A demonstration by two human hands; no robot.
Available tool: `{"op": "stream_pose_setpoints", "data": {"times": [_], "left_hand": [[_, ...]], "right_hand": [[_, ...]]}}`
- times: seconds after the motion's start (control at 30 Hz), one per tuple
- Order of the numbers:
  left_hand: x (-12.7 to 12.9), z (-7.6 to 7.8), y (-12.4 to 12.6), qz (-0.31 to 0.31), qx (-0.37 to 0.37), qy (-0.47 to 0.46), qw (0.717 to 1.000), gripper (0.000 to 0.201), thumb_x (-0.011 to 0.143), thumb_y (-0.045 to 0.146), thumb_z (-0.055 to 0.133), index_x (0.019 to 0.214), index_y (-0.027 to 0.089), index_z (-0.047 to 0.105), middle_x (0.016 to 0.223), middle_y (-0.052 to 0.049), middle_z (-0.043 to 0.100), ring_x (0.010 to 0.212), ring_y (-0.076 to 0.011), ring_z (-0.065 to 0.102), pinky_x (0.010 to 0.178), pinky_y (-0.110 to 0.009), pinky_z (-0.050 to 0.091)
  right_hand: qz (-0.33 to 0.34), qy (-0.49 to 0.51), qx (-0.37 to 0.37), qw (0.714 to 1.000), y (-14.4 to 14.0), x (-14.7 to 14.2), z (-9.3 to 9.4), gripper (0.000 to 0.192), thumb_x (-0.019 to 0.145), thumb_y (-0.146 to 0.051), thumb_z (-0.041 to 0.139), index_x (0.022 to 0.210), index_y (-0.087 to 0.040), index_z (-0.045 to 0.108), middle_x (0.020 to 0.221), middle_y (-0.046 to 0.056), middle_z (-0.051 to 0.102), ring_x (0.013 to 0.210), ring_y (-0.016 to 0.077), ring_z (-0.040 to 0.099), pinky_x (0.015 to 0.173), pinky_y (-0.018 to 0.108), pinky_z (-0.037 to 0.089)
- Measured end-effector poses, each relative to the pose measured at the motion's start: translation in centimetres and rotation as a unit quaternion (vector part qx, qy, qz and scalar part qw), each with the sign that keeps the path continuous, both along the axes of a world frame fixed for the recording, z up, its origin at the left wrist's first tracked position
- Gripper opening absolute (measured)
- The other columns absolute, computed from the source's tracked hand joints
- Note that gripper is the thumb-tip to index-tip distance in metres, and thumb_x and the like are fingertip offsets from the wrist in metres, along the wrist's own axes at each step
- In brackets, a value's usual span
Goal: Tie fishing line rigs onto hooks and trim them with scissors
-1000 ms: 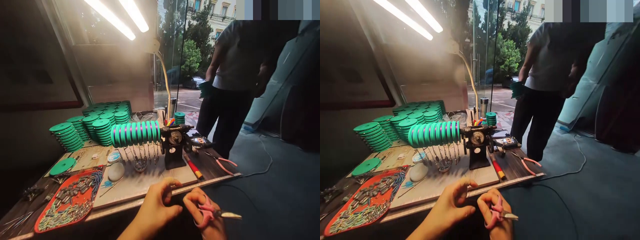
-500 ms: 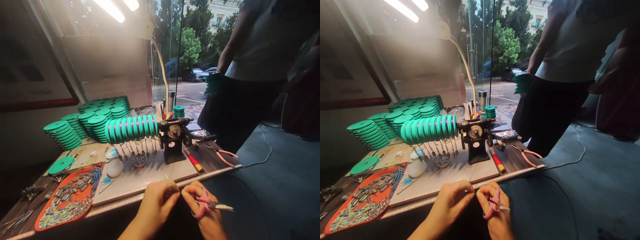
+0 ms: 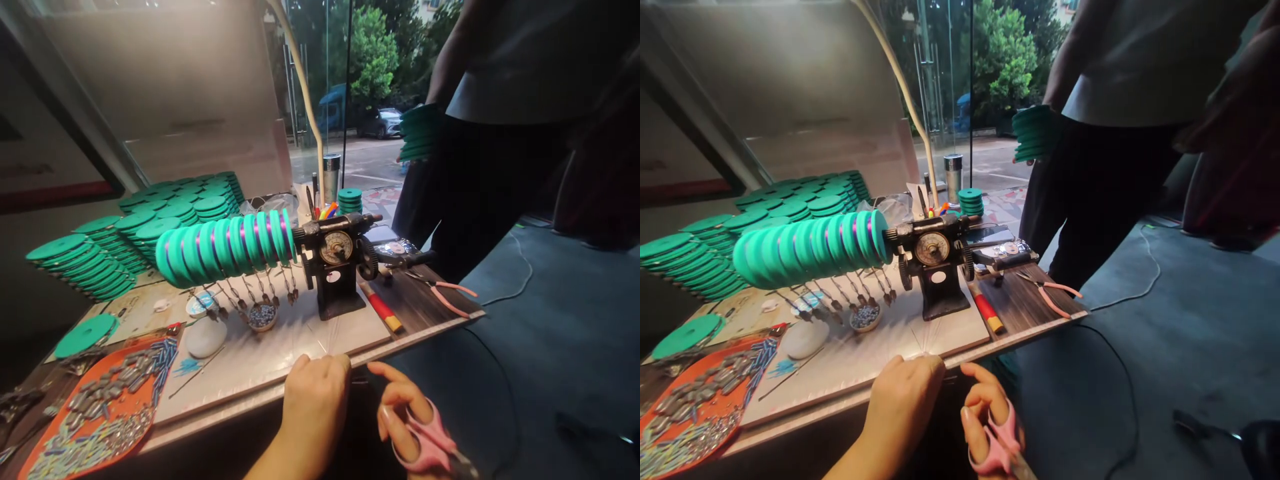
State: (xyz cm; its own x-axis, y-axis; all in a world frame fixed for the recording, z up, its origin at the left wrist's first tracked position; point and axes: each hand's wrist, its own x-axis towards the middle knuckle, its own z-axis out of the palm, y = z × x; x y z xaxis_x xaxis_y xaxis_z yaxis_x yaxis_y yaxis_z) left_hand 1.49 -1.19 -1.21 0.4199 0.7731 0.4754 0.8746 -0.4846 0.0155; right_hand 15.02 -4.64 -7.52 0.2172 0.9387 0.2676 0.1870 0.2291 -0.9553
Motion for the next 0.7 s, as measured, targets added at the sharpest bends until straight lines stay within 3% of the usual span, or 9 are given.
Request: {"op": "stream_pose_setpoints", "data": {"times": [0.13,0.3,0.4,0.47,0.53,0.7], "left_hand": [[0.6,0.1,0.3,-0.002,0.014,0.024,1.0,0.025,0.075,0.0,0.043,0.062,0.019,0.053,0.048,0.001,0.056,0.042,-0.0172,0.051,0.05,-0.03,0.031],[0.9,0.4,0.8,-0.007,0.016,0.04,0.999,0.025,0.073,-0.001,0.043,0.061,0.019,0.052,0.048,0.001,0.056,0.041,-0.0167,0.051,0.049,-0.029,0.032],[0.9,0.7,0.9,-0.015,0.016,0.039,0.999,0.024,0.074,0.0,0.043,0.064,0.019,0.052,0.048,0.001,0.057,0.041,-0.0162,0.052,0.048,-0.029,0.033],[0.9,0.8,0.9,-0.017,0.011,0.043,0.999,0.024,0.075,0.0,0.042,0.063,0.019,0.052,0.048,0.001,0.058,0.041,-0.0163,0.053,0.048,-0.029,0.034],[0.9,0.9,1.0,-0.021,0.003,0.049,0.999,0.024,0.075,0.0,0.042,0.062,0.019,0.051,0.048,0.001,0.058,0.041,-0.0165,0.053,0.047,-0.029,0.034],[0.6,1.0,0.9,-0.033,0.001,0.051,0.998,0.02,0.074,0.0,0.045,0.069,0.017,0.054,0.051,0.001,0.058,0.042,-0.017,0.053,0.046,-0.029,0.036]], "right_hand": [[-0.017,0.054,-0.038,0.998,-0.3,-1.1,0.1,0.017,0.078,-0.036,0.047,0.065,-0.024,0.048,0.061,0.001,0.065,0.035,0.0104,0.047,0.043,0.026,0.039],[-0.003,0.053,-0.039,0.998,0.4,-1.1,-0.6,0.017,0.078,-0.035,0.044,0.067,-0.024,0.051,0.083,0.003,0.07,0.032,0.0082,0.047,0.044,0.027,0.042],[0.012,-0.028,0.008,0.999,0.7,-1.4,-0.8,0.017,0.076,-0.035,0.046,0.067,-0.023,0.055,0.101,0.007,0.068,0.041,0.0106,0.056,0.045,0.025,0.044],[-0.022,-0.114,0.034,0.993,0.7,-1.9,-0.6,0.016,0.076,-0.031,0.047,0.065,-0.023,0.056,0.107,0.009,0.066,0.062,0.0162,0.066,0.053,0.024,0.048],[-0.074,-0.201,0.063,0.975,0.4,-2.6,-0.3,0.017,0.077,-0.024,0.044,0.067,-0.022,0.058,0.108,0.01,0.065,0.074,0.0178,0.067,0.058,0.023,0.049],[-0.108,-0.353,0.189,0.91,0.2,-3.1,0.0,0.032,0.08,-0.009,0.032,0.071,-0.02,0.061,0.106,0.01,0.067,0.047,0.0118,0.06,0.048,0.024,0.042]]}}
